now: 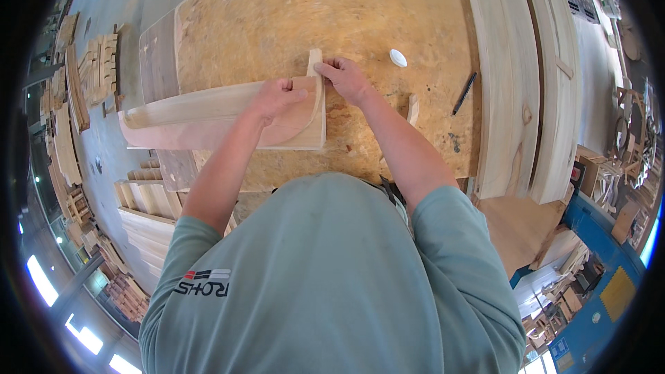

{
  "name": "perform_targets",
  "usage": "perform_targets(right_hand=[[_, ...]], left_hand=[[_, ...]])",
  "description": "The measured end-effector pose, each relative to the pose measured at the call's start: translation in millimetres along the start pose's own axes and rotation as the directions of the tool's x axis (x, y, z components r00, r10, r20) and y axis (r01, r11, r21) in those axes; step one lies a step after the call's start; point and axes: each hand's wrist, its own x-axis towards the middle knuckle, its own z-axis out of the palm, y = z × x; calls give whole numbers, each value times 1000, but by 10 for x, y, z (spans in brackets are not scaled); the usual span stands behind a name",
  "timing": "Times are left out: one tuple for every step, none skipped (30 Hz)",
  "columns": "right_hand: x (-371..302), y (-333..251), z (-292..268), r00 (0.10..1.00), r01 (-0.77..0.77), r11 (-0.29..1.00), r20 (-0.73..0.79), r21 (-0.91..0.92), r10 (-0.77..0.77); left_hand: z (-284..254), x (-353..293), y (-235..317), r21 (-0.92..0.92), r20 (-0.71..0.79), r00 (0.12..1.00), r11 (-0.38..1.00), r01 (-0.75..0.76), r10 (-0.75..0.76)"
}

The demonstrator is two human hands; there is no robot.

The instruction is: The person assembles a curved wooden component by hand, using a marker to label sections, cutting a piece with a bandsaw, and applying glue to join parts together.

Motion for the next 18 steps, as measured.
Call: perform_targets(right_hand=[[13,11,-11,1000,4,1000,7,12,-4],[27,24,-19,1000,8,1000,15,24,-8],[42,35,-19,1000,12,1000,12,24,-13],[56,46,-20,1000,17,1000,9,25,-17],[66,60,-22,1000,22,999,6,26,-22],[70,71,-19,1000,24,999,2,29,-24],[74,80,-19,1000,26,999,-3,32,-26],[78,88,-22,1000,29,999,-9,35,-29],[72,82,-16,1000,30,999,-10,42,-30],[64,77,-13,999,31,998,-12,49,-30],[56,70,-11,999,32,998,-15,56,-31],[44,56,-1,1000,30,998,-10,55,-30],[34,41,10,1000,29,998,-5,54,-29],[28,24,19,1000,27,998,0,53,-27],[22,4,18,1000,21,999,-3,37,-21],[16,-17,16,1000,15,1000,-7,21,-15],[9,-34,18,1000,9,1000,-10,4,-8],[12,-32,14,1000,3,1000,-12,5,-3]], left_hand=[[8,-15,14,-15,-1,1000,1000,-16,16],[29,-27,29,-30,-3,999,999,-32,32],[40,-35,40,-44,-4,999,998,-49,48],[41,-43,52,-41,-9,999,998,-48,48],[40,-51,66,-38,-14,999,998,-48,48],[41,-52,65,-35,-19,999,998,-48,47],[43,-53,65,-50,-19,999,998,-44,43],[45,-53,66,-64,-19,999,997,-41,40],[47,-57,73,-77,-19,999,996,-37,36],[49,-63,81,-89,-16,999,996,-31,30],[50,-69,89,-101,-14,1000,995,-26,24],[49,-74,90,-112,-12,1000,994,-20,18],[45,-66,79,-107,-13,1000,994,-19,18],[40,-56,66,-101,-14,1000,995,-18,17],[45,-74,107,-95,-12,1000,995,-18,17],[49,-96,145,-69,-21,1000,998,-7,5],[50,-120,182,-43,-31,1000,999,4,-6],[50,-149,234,-18,-42,999,1000,14,-15]])
